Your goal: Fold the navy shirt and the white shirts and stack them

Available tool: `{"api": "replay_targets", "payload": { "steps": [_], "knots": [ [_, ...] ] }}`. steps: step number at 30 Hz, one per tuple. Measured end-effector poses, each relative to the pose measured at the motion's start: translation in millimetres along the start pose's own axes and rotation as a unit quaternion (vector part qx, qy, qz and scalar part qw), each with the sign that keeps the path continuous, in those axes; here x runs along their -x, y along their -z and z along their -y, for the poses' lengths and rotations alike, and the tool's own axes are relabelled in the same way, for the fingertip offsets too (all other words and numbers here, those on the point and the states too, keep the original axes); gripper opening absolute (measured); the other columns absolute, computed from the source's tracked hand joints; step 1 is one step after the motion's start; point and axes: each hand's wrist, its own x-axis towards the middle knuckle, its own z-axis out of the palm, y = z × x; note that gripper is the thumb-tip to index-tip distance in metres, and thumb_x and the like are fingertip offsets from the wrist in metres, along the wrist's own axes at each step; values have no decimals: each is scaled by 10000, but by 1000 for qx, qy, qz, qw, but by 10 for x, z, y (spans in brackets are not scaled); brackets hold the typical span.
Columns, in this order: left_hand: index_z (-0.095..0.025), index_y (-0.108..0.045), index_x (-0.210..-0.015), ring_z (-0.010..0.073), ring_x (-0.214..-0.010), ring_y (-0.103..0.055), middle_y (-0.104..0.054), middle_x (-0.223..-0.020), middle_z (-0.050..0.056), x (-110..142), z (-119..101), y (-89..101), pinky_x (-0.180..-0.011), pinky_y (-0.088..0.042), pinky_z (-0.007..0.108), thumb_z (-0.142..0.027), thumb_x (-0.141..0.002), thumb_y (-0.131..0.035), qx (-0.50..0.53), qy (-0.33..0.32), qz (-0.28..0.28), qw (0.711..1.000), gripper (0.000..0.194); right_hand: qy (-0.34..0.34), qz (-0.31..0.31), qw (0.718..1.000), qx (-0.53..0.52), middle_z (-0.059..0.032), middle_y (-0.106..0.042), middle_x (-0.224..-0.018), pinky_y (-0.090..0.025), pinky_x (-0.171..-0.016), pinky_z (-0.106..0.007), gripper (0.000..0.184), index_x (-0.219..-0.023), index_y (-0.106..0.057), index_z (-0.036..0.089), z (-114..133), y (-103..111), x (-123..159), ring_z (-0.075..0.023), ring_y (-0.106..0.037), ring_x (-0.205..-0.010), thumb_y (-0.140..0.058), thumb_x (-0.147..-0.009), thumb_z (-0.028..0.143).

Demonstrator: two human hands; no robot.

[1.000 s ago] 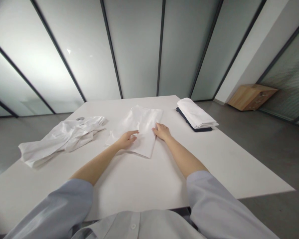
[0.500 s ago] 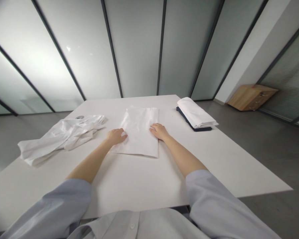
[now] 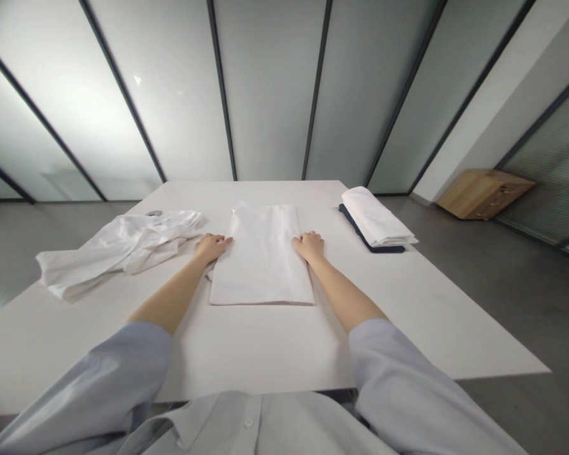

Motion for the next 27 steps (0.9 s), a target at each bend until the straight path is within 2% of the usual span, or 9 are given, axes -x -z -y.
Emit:
{"api": "replay_targets", "payload": {
  "steps": [6,11,14,16,18,20,22,24,27],
  "knots": [
    [-216,-695,-1167,323,-1202,-561,-635,-1266,133,-98,-164,-50,-971,-420,392,-627,-829,-498,20,-29,41,999,567,-16,17,1000,-6,-181,-622,-1181,-422,-935,-448,431,-1069,-694,143,6,-9,-67,-340,-549,-1121,-457,-882,450],
    [-113,-703,-1046,312,-1063,-639,-701,-1097,164,-255,-393,-85,-878,-477,348,-401,-761,-667,131,6,84,988,406,-9,59,996,-72,-146,-666,-1149,-457,-897,-371,348,-1113,-640,160,17,25,-145,-289,-600,-1071,-467,-873,344],
    [-87,-622,-1190,284,-1032,-655,-683,-1148,170,-315,-482,-101,-844,-501,334,-344,-769,-675,214,35,97,971,497,-26,57,984,-168,-132,-672,-1159,-473,-883,-313,373,-1192,-580,145,29,35,-167,-254,-617,-1058,-457,-875,298],
    [-97,-488,-1357,252,-1011,-667,-657,-1216,168,-334,-514,-114,-811,-522,315,-385,-813,-644,247,37,106,963,635,-48,65,969,-234,-132,-678,-1145,-494,-857,-311,439,-1274,-520,126,26,30,-174,-252,-638,-1013,-452,-875,294],
    [-119,-286,-1493,235,-1009,-670,-609,-1300,178,-343,-529,-130,-789,-540,310,-384,-839,-628,319,52,122,939,784,-70,81,944,-311,-129,-681,-1135,-519,-819,-328,546,-1384,-421,119,4,18,-181,-253,-659,-948,-459,-863,280],
    [-151,-73,-1550,227,-1027,-665,-551,-1376,182,-347,-529,-146,-786,-550,312,-305,-838,-629,420,79,135,894,916,-84,76,911,-396,-116,-663,-1190,-527,-823,-327,657,-1458,-338,146,-38,8,-196,-239,-660,-951,-493,-826,238],
    [-190,55,-1552,219,-1030,-663,-524,-1409,168,-349,-512,-161,-788,-554,313,-210,-819,-628,513,102,135,842,1002,-94,59,869,-483,-88,-636,-1252,-521,-854,-309,711,-1463,-353,194,-90,8,-217,-212,-649,-987,-530,-775,189],
    [-242,60,-1552,203,-989,-673,-545,-1396,132,-349,-475,-174,-787,-557,312,-166,-807,-617,568,92,129,808,1010,-107,60,824,-553,-59,-657,-1210,-520,-853,-299,673,-1394,-457,223,-138,21,-236,-188,-650,-953,-547,-731,154],
    [-313,-92,-1551,170,-874,-687,-625,-1300,70,-342,-398,-186,-779,-561,314,-166,-803,-607,614,35,143,776,919,-120,100,770,-618,-32,-711,-954,-531,-772,-290,549,-1228,-592,207,-182,57,-241,-169,-648,-790,-545,-687,120]
  ]
}}
